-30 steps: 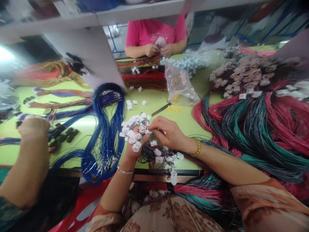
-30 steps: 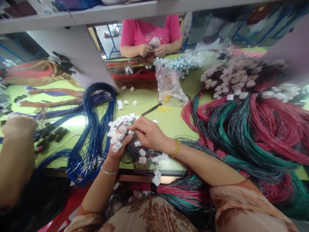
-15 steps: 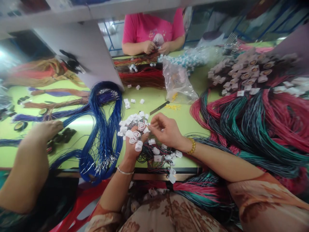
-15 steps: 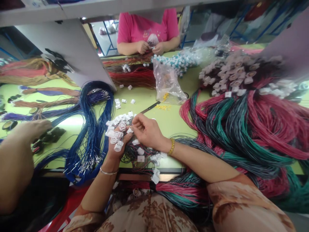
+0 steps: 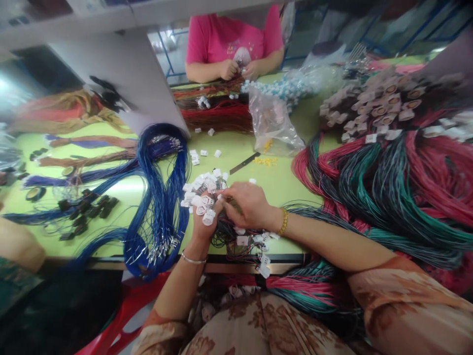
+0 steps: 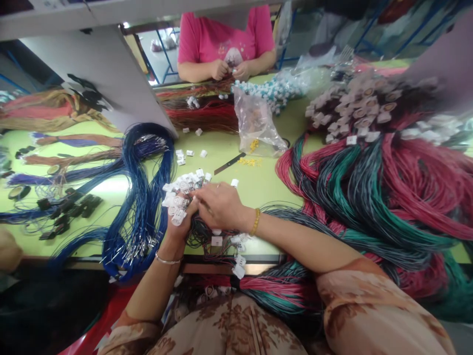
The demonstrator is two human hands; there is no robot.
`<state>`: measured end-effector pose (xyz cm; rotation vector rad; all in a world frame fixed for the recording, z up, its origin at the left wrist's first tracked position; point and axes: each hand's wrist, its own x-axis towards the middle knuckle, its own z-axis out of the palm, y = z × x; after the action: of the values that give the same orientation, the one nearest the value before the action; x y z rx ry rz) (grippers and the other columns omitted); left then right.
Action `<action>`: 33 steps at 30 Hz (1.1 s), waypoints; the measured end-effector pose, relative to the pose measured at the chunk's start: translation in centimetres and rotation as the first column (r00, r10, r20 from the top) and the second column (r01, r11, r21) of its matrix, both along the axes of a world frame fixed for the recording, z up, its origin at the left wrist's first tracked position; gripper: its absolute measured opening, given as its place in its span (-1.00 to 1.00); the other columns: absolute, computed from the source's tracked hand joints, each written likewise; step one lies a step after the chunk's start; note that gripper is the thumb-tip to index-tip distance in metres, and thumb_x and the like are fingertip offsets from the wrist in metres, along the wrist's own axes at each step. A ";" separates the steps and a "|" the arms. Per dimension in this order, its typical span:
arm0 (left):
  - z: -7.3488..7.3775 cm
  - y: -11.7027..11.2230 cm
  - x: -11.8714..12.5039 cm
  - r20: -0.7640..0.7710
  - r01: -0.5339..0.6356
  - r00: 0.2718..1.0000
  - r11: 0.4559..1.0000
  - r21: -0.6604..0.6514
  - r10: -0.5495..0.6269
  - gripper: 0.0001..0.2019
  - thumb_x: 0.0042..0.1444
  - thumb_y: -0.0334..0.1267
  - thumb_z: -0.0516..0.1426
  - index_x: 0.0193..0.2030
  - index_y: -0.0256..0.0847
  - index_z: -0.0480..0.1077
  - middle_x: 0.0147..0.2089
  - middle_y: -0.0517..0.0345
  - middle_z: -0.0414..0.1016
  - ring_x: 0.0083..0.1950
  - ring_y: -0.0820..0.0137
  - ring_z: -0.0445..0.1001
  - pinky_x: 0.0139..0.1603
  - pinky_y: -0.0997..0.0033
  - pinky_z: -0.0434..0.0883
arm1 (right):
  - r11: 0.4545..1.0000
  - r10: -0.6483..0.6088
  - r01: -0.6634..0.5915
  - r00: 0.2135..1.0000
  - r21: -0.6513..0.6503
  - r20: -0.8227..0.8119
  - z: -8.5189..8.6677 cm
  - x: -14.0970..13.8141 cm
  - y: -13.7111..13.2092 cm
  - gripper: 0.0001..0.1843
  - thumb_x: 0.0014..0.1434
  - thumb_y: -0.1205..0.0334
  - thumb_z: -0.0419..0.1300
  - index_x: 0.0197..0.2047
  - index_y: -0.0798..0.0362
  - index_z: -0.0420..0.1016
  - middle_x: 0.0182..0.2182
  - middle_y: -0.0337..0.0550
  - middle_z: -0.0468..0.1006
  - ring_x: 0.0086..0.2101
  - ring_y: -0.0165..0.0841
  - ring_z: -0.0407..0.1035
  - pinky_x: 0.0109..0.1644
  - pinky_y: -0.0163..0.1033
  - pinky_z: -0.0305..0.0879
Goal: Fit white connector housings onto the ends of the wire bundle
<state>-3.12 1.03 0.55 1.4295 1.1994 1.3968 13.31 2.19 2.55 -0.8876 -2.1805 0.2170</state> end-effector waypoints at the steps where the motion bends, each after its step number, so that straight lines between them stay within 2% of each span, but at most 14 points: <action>1: 0.0 0.0 0.1 0.023 0.019 1.000 1.000 -0.018 -0.019 -0.67 0.13 -0.04 0.29 -0.09 -0.24 0.56 -0.09 -0.01 0.64 0.04 0.15 0.57 0.19 0.11 0.45 | 1.000 -0.018 0.018 0.999 -0.009 -0.038 0.2 0.1 0.5 -0.77 0.30 0.18 0.09 -0.05 0.05 0.47 -0.16 0.01 0.57 -0.15 -0.20 0.44 -0.07 -0.08 0.38; 4: -0.3 0.2 0.1 0.158 0.071 0.986 0.993 -0.093 -0.056 -0.63 0.19 0.00 0.24 0.00 -0.21 0.52 0.03 -0.04 0.60 0.12 0.16 0.55 0.21 0.11 0.45 | 0.990 0.086 -0.100 0.988 -0.104 -0.126 0.6 0.8 1.5 -0.74 0.38 0.15 0.05 0.02 0.06 0.44 -0.06 0.05 0.54 -0.05 -0.23 0.42 0.01 -0.11 0.36; 9: -0.3 0.2 -0.2 0.242 -0.007 0.970 0.998 -0.057 0.021 -0.58 0.06 -0.07 0.36 0.01 -0.16 0.43 0.06 -0.01 0.56 -0.07 0.30 0.60 0.01 0.25 0.52 | 0.918 0.316 -0.265 0.938 -0.296 0.141 0.8 1.5 -1.2 -0.84 0.28 0.30 0.09 -0.10 0.11 0.44 -0.38 -0.14 0.57 -0.45 -0.39 0.37 -0.36 -0.29 0.24; 12: 0.3 -0.1 0.1 0.219 0.066 0.974 0.998 -0.011 -0.062 -0.42 0.07 -0.07 0.35 0.19 -0.07 0.30 0.04 0.02 0.58 -0.35 0.45 0.53 -0.22 0.33 0.50 | 0.873 0.471 -0.336 0.766 -0.354 0.436 1.3 0.9 -4.6 -0.85 0.24 0.27 0.18 -0.15 0.14 0.49 -0.43 -0.11 0.57 -0.49 -0.33 0.36 -0.42 -0.24 0.16; 14: 0.9 -0.4 0.3 0.111 0.164 0.980 0.986 0.004 -0.164 -0.37 0.03 -0.04 0.37 0.21 -0.12 0.31 -0.08 0.04 0.62 -0.35 0.41 0.52 -0.23 0.32 0.48 | 0.848 0.522 -0.349 0.682 -0.399 0.512 2.1 0.6 -6.0 -0.75 0.25 0.21 0.21 -0.07 0.18 0.50 -0.37 -0.02 0.59 -0.44 -0.26 0.41 -0.40 -0.21 0.19; 16: 1.4 -0.6 0.3 -0.007 0.220 0.975 0.975 -0.015 -0.220 -0.43 0.04 -0.01 0.35 0.14 -0.19 0.39 -0.19 0.05 0.64 -0.28 0.32 0.55 -0.19 0.28 0.48 | 0.796 0.584 -0.375 0.683 -0.475 0.439 3.4 1.3 -5.8 -0.65 0.27 0.13 0.24 0.03 0.19 0.49 -0.28 0.03 0.62 -0.36 -0.25 0.45 -0.35 -0.20 0.26; 19: 1.7 -0.8 0.3 -0.112 0.252 0.959 0.964 -0.085 -0.261 -0.64 0.12 0.02 0.28 -0.09 -0.22 0.50 -0.25 0.03 0.64 -0.25 0.26 0.58 -0.18 0.25 0.49 | 0.694 0.634 -0.471 0.758 -0.545 0.153 5.1 4.7 -2.1 -0.65 0.31 0.14 0.22 0.11 0.08 0.49 -0.10 -0.02 0.63 -0.19 -0.32 0.49 -0.14 -0.26 0.34; 20: 1.6 -0.8 0.4 -0.123 0.269 0.951 0.957 -0.111 -0.282 -0.67 0.13 0.02 0.27 -0.15 -0.21 0.51 -0.25 0.02 0.65 -0.26 0.26 0.59 -0.20 0.26 0.49 | 0.730 0.555 -0.422 0.825 -0.538 0.106 5.3 6.2 -0.4 -0.72 0.35 0.18 0.15 0.07 0.06 0.52 -0.09 -0.06 0.63 -0.17 -0.34 0.48 -0.08 -0.26 0.33; 22: 1.3 -0.9 0.5 -0.102 0.309 0.940 0.939 -0.153 -0.326 -0.67 0.11 0.02 0.28 -0.19 -0.21 0.51 -0.24 0.00 0.65 -0.27 0.27 0.59 -0.25 0.29 0.48 | 0.877 0.129 -0.032 0.977 -0.480 0.169 4.7 9.2 3.3 -0.78 0.31 0.31 0.10 -0.11 0.11 0.58 -0.21 -0.07 0.65 -0.25 -0.32 0.48 -0.10 -0.24 0.32; 23: 1.1 -0.9 0.5 -0.076 0.317 0.940 0.934 -0.163 -0.332 -0.67 0.11 0.02 0.28 -0.17 -0.22 0.50 -0.23 0.00 0.66 -0.28 0.28 0.58 -0.28 0.31 0.47 | 0.873 -0.117 0.221 0.960 -0.434 0.253 4.0 10.4 5.0 -0.79 0.24 0.39 0.12 -0.17 0.15 0.59 -0.25 -0.03 0.66 -0.28 -0.29 0.47 -0.12 -0.22 0.30; 24: 0.9 -0.9 0.6 -0.048 0.316 0.944 0.934 -0.168 -0.328 -0.66 0.12 0.02 0.28 -0.13 -0.21 0.49 -0.22 0.00 0.66 -0.29 0.30 0.57 -0.29 0.34 0.46 | 0.812 -0.287 0.414 0.896 -0.410 0.338 3.1 11.4 6.4 -0.79 0.19 0.43 0.14 -0.20 0.18 0.61 -0.26 0.01 0.66 -0.27 -0.26 0.47 -0.11 -0.21 0.30; 25: 0.7 -0.9 0.6 -0.023 0.314 0.947 0.934 -0.169 -0.322 -0.65 0.13 0.02 0.27 -0.10 -0.21 0.47 -0.20 0.00 0.66 -0.31 0.33 0.55 -0.31 0.36 0.44 | 0.758 -0.365 0.509 0.849 -0.407 0.382 2.0 12.1 7.5 -0.80 0.17 0.44 0.15 -0.23 0.19 0.62 -0.25 0.03 0.67 -0.26 -0.24 0.48 -0.10 -0.22 0.29; 29: 0.5 -0.9 0.5 0.065 0.332 0.943 0.921 -0.205 -0.326 -0.63 0.15 0.02 0.27 -0.07 -0.22 0.42 -0.14 0.00 0.65 -0.49 0.50 0.37 -0.45 0.45 0.32 | 0.701 -0.427 0.577 0.810 -0.418 0.402 -1.8 12.5 9.2 -0.84 0.19 0.28 0.24 -0.28 0.19 0.63 -0.28 0.05 0.68 -0.27 -0.22 0.49 -0.15 -0.23 0.29; 33: 0.9 -0.9 0.5 0.104 0.324 0.946 0.917 -0.231 -0.308 -0.61 0.11 0.01 0.31 -0.09 -0.24 0.45 -0.14 -0.03 0.65 -0.43 0.47 0.43 -0.39 0.43 0.38 | 0.691 -0.454 0.580 0.812 -0.430 0.367 -3.2 11.7 9.5 -0.78 0.19 0.16 0.29 -0.29 0.17 0.61 -0.28 0.08 0.67 -0.26 -0.20 0.49 -0.12 -0.20 0.30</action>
<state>-2.64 0.09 1.46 1.3226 1.0060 1.0257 25.04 11.66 -0.61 -1.9029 -1.9860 0.4583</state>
